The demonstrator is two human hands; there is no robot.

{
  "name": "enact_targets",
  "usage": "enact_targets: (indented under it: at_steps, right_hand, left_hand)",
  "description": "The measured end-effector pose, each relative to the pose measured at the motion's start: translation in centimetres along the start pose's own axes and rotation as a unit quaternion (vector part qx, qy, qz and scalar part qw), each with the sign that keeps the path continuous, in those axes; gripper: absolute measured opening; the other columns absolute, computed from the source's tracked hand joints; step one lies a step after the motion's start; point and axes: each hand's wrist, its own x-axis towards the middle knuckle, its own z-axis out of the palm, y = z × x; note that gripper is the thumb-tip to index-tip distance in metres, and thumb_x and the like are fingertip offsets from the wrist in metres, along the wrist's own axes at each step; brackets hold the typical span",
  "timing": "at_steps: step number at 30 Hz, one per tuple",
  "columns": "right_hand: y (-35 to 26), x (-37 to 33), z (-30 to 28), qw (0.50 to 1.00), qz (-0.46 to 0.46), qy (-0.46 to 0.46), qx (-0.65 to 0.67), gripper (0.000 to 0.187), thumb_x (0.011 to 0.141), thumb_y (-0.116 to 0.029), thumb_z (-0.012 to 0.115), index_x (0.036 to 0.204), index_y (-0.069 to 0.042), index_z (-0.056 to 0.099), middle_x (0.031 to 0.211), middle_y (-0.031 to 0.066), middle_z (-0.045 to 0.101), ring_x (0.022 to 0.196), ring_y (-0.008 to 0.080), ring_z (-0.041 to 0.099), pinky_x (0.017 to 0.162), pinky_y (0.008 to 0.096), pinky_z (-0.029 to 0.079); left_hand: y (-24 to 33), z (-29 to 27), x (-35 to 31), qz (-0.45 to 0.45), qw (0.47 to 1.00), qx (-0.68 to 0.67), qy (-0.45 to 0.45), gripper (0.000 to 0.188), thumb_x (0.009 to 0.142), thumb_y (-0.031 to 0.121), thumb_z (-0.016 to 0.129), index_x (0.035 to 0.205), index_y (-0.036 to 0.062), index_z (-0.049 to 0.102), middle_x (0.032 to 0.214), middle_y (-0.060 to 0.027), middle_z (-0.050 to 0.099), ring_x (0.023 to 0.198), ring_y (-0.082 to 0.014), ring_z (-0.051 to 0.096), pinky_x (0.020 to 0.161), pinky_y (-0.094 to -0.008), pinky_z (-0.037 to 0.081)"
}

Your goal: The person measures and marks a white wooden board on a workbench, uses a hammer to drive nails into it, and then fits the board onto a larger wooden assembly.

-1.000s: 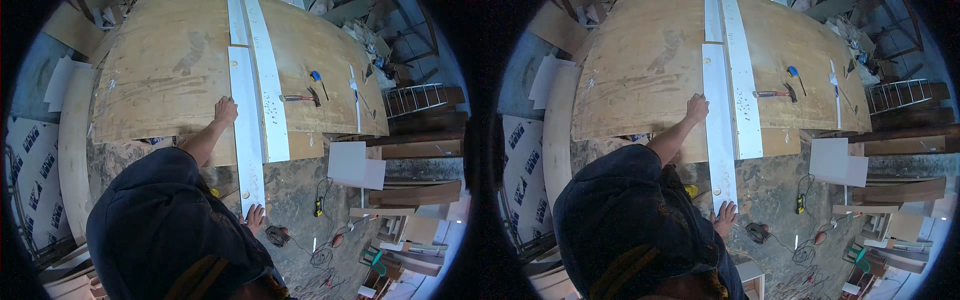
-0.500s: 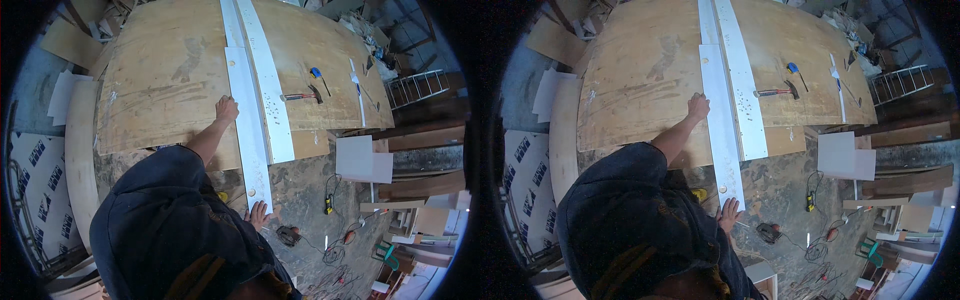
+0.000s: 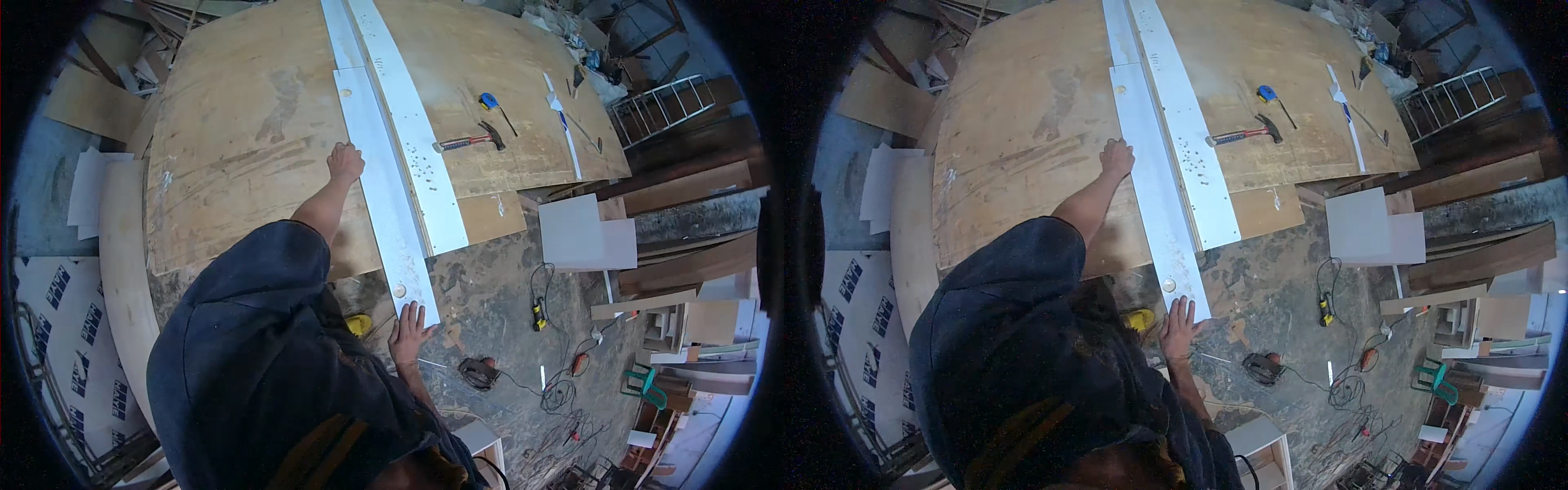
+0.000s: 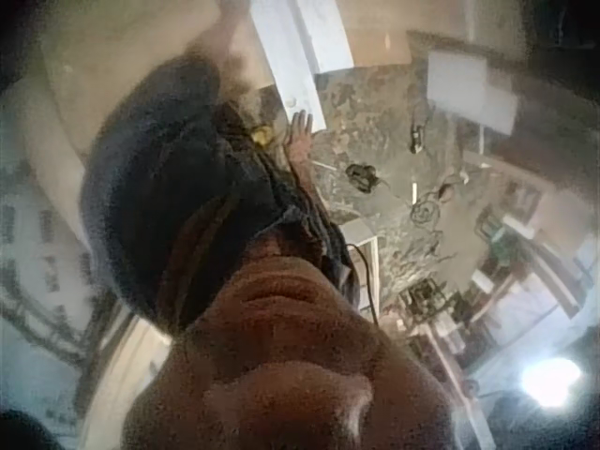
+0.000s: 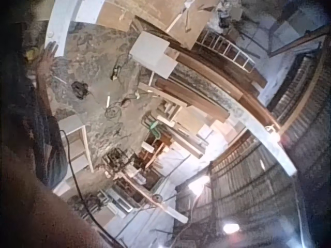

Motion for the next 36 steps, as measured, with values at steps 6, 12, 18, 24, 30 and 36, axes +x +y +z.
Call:
enact_targets:
  at_steps: [6,12,18,24,30,36]
  right_hand:
    - [-1.1,3.3,1.1,0.999,-0.009,0.035,-0.012,0.053,0.095,-0.02,0.054,0.146,-0.007,0.046,0.157,0.0108,0.039,0.148,0.0337,0.029,0.113,0.0716,-0.002]
    - [-3.3,8.7,1.7,0.999,-0.011,0.047,0.004,0.055,0.096,-0.019,0.054,0.149,-0.009,0.043,0.158,0.0087,0.037,0.149,0.0331,0.028,0.111,0.0746,0.004]
    - [-3.7,9.5,1.4,0.999,-0.016,-0.003,-0.039,0.059,0.097,-0.021,0.055,0.152,-0.013,0.037,0.162,0.0055,0.03,0.15,0.0309,0.025,0.111,0.0755,0.007]
    - [-4.4,9.4,0.4,0.999,-0.017,-0.02,-0.034,0.06,0.096,-0.021,0.054,0.152,-0.011,0.037,0.16,0.0094,0.033,0.15,0.0334,0.024,0.111,0.0747,0.007]
    - [-3.9,9.6,-2.9,0.992,-0.058,-0.113,-0.012,0.083,0.085,-0.028,0.067,0.157,-0.016,0.026,0.164,0.0054,0.026,0.152,0.0317,0.019,0.11,0.0748,0.017]
    - [2.0,10.0,-3.0,0.964,-0.226,-0.081,-0.111,0.07,0.085,-0.03,0.07,0.149,-0.019,0.043,0.156,0.0017,0.041,0.145,0.0249,0.035,0.115,0.0576,0.028]
  left_hand:
    - [0.8,-0.5,3.5,-0.018,1.0,0.02,0.003,0.03,0.088,0.027,0.062,0.109,0.0053,0.068,0.115,-0.0172,0.063,0.113,-0.0324,0.06,0.092,-0.0505,0.049]
    - [1.1,-1.6,8.9,-0.037,0.998,-0.041,0.029,0.03,0.092,0.029,0.06,0.11,0.0071,0.069,0.117,-0.0175,0.066,0.115,-0.0329,0.062,0.094,-0.0483,0.05]
    - [1.2,-1.8,6.2,-0.045,0.993,-0.08,0.074,0.032,0.095,0.032,0.059,0.105,0.0026,0.067,0.113,-0.0232,0.065,0.11,-0.0371,0.063,0.093,-0.0488,0.052]
    - [-0.1,1.8,-1.8,-0.036,0.991,-0.096,0.086,0.033,0.092,0.031,0.061,0.104,0.0012,0.064,0.101,-0.0231,0.065,0.101,-0.0397,0.063,0.09,-0.0501,0.051]
    - [-0.7,2.9,-11.7,0.038,0.991,-0.096,0.082,0.029,0.091,0.03,0.062,0.098,0.0019,0.065,0.099,-0.0207,0.066,0.097,-0.0389,0.064,0.087,-0.0531,0.046]
    - [0.5,2.3,-11.1,0.004,0.991,-0.124,0.054,0.024,0.09,0.025,0.063,0.098,0.0024,0.064,0.099,-0.0188,0.066,0.099,-0.0381,0.063,0.087,-0.0527,0.044]
